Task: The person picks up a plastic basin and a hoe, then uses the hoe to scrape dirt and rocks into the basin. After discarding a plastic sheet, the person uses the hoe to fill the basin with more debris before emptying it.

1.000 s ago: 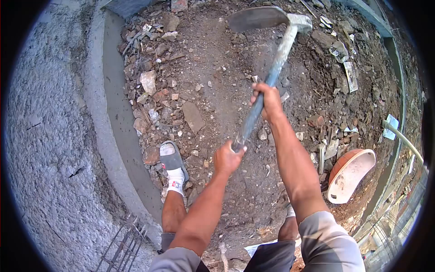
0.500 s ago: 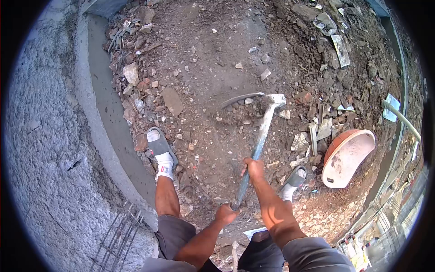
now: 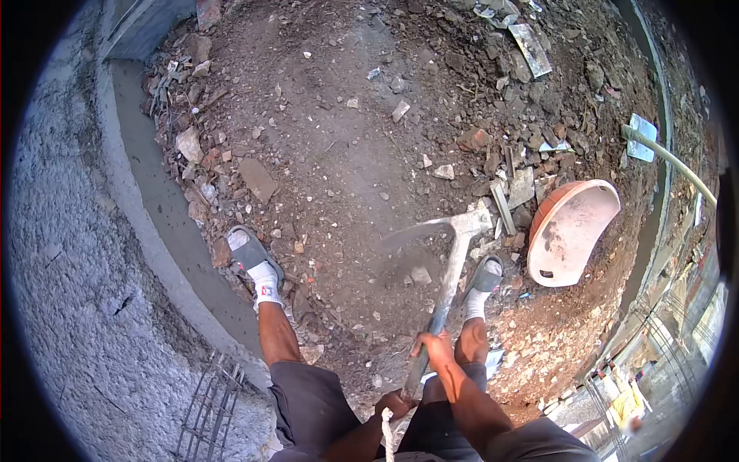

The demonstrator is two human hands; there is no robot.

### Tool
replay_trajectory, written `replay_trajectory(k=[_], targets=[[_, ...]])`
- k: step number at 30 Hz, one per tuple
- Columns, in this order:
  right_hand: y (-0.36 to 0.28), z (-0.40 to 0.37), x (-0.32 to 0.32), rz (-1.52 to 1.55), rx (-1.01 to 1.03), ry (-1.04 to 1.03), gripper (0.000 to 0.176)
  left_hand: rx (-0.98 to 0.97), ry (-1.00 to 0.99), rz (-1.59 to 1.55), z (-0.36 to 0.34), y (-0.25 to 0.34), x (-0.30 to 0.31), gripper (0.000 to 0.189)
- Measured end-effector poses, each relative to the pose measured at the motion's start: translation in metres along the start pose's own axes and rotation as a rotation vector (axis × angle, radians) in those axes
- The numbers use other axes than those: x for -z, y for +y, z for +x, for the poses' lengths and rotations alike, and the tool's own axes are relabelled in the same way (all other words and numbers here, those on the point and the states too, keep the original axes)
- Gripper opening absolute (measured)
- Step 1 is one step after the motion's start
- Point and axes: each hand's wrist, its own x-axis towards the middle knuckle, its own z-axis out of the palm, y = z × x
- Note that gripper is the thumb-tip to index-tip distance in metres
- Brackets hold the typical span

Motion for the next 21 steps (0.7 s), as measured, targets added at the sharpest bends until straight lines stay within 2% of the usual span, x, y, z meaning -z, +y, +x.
replay_trajectory(k=[1, 2, 4, 5, 6, 8, 9, 11, 12, 13, 15, 17, 19, 21], targets=[[-0.043, 0.018, -0.011, 0.063, -0.028, 0.025, 0.014, -0.018, -0.065, -0.064, 0.018, 0.043, 0.033, 0.052], [-0.093, 0.033, -0.021, -0.039, 0.120, -0.011, 0.014, -0.045, 0.053, -0.042, 0.043, 0.079, 0.056, 0.052], [-0.190, 0.082, -0.044, -0.085, 0.306, -0.048, 0.016, -0.280, 0.334, -0.019, 0.090, 0.151, 0.111, 0.052], [-0.238, 0.099, -0.058, -0.101, 0.386, -0.034, 0.017, -0.327, 0.329, -0.111, 0.096, 0.198, 0.148, 0.050], [-0.277, 0.118, -0.066, -0.108, 0.455, -0.029, 0.020, -0.401, 0.405, -0.159, 0.113, 0.230, 0.165, 0.048], [-0.332, 0.151, -0.067, -0.188, 0.500, 0.087, 0.020, -0.524, 0.436, -0.266, 0.121, 0.286, 0.178, 0.048], [-0.342, 0.154, -0.057, -0.241, 0.482, 0.135, 0.020, -0.483, 0.387, -0.244, 0.124, 0.291, 0.159, 0.047], [-0.327, 0.175, -0.010, -0.210, 0.356, 0.139, 0.017, -0.422, 0.302, -0.200, 0.127, 0.305, 0.134, 0.047], [-0.305, 0.170, 0.007, -0.200, 0.312, 0.174, 0.016, -0.405, 0.166, -0.206, 0.126, 0.293, 0.120, 0.046], [-0.270, 0.158, 0.027, -0.189, 0.260, 0.214, 0.015, -0.382, 0.024, -0.208, 0.123, 0.265, 0.096, 0.045], [-0.204, 0.133, 0.046, -0.109, 0.155, 0.279, 0.013, -0.270, 0.099, -0.074, 0.118, 0.205, 0.054, 0.041], [-0.148, 0.124, 0.047, -0.105, 0.122, 0.332, 0.023, -0.359, -0.043, -0.363, 0.107, 0.149, 0.031, 0.035], [-0.105, 0.106, 0.032, -0.140, 0.077, 0.319, 0.026, -0.025, -0.170, -0.339, 0.042, 0.152, 0.059, 0.031], [-0.060, 0.097, 0.014, -0.069, -0.040, 0.323, 0.029, 0.028, -0.215, -0.300, 0.021, 0.116, 0.070, 0.033]])
